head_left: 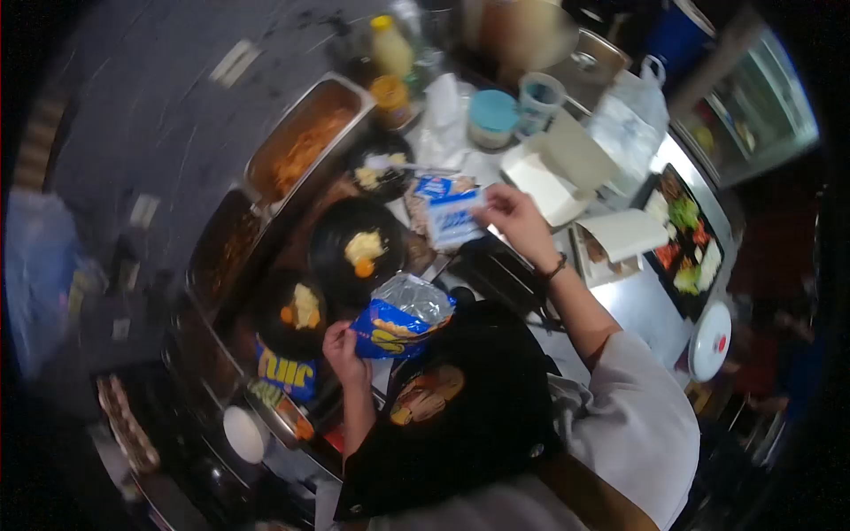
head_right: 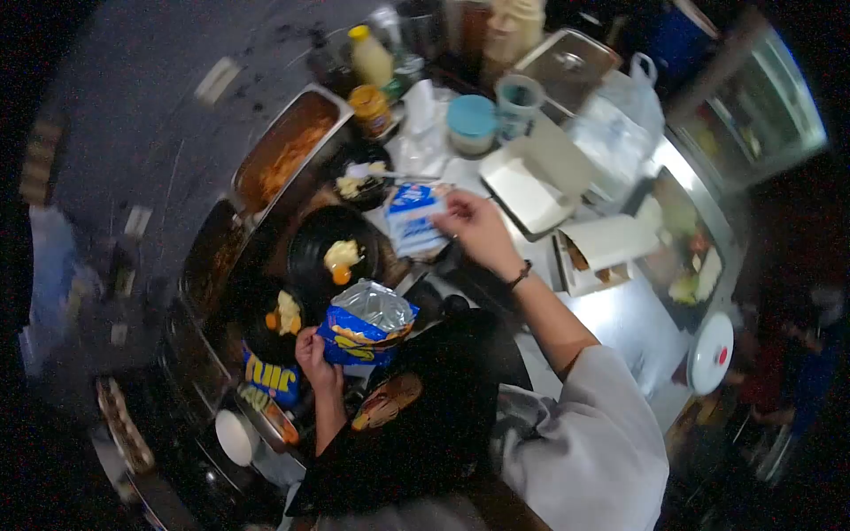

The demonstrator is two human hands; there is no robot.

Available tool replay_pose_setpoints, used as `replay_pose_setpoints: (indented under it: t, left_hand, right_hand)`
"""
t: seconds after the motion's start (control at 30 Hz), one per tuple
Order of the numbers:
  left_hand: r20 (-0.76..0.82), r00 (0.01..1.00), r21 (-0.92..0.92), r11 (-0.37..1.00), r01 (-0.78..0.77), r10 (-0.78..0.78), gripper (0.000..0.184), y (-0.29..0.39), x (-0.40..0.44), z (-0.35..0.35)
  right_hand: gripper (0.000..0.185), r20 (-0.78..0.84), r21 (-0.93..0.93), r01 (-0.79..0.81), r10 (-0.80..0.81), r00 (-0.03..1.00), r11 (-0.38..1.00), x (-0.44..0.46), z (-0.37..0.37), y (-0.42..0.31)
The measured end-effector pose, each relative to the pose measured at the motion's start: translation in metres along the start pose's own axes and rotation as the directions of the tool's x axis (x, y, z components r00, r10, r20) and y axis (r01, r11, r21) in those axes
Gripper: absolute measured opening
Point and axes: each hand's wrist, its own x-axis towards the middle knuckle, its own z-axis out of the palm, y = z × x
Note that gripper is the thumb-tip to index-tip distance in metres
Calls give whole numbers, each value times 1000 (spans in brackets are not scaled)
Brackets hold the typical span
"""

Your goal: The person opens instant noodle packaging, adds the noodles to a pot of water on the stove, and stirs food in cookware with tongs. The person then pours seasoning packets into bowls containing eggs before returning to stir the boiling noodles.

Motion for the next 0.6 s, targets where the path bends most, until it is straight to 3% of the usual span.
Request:
replay_pose_setpoints:
  t: [0.03, 0.07, 0.1, 0.17, 0.23, 0.3, 0.37, 0.43, 0.5, 0.57, 0.6]
  left_hand:
    - [-22, 1000, -20, 1000, 0, 0, 11, 1, -4, 1]
    - [-24, 1000, -44, 999, 9, -10, 11, 4, -7, -2]
    - [-33, 999, -107, 994, 23, -26, 12, -3, -8, -13]
    - [-69, 997, -124, 992, 26, -34, 14, 5, -15, -13]
    - [-79, 997, -121, 993, 6, -15, 14, 11, -21, -18]
    - [-96, 995, 149, 989, 1, 13, 14, 34, -27, -12]
    - [-192, 981, 319, 947, 39, 24, 14, 42, -34, -15]
    - [-192, 975, 132, 987, -91, 115, 16, 8, -35, -42]
    - [-324, 944, -96, 991, -90, 54, 16, 21, -36, -35]
    - [-376, 920, -57, 989, -139, 108, 29, 49, -33, -38]
    - [-377, 912, -59, 979, -197, 161, 29, 68, -29, -40]
  right_hand:
    - [23, 10, 161, 13, -15, 1000, 987, 16, -5, 18]
    - [26, 27, 148, -22, 18, 999, 989, 27, -4, 19]
    - [35, -2, -109, -150, 150, 989, 983, 46, -3, 38]
    - [54, -117, -588, 4, -90, 989, 809, 51, 16, 45]
    - [80, -11, -576, 188, -237, 971, 796, 46, 35, 45]
    - [94, 380, -337, 356, -220, 898, 872, 23, 55, 8]
    - [95, 686, -51, 551, -372, 626, 833, -3, 86, -28]
    - [88, 823, -52, 487, -239, 515, 872, -33, 124, -60]
    - [70, 829, -83, 459, -194, 525, 885, -35, 156, -63]
    - [47, 862, -144, 436, -104, 496, 889, -26, 175, -97]
    - [34, 834, -117, 517, -199, 515, 848, -22, 183, -128]
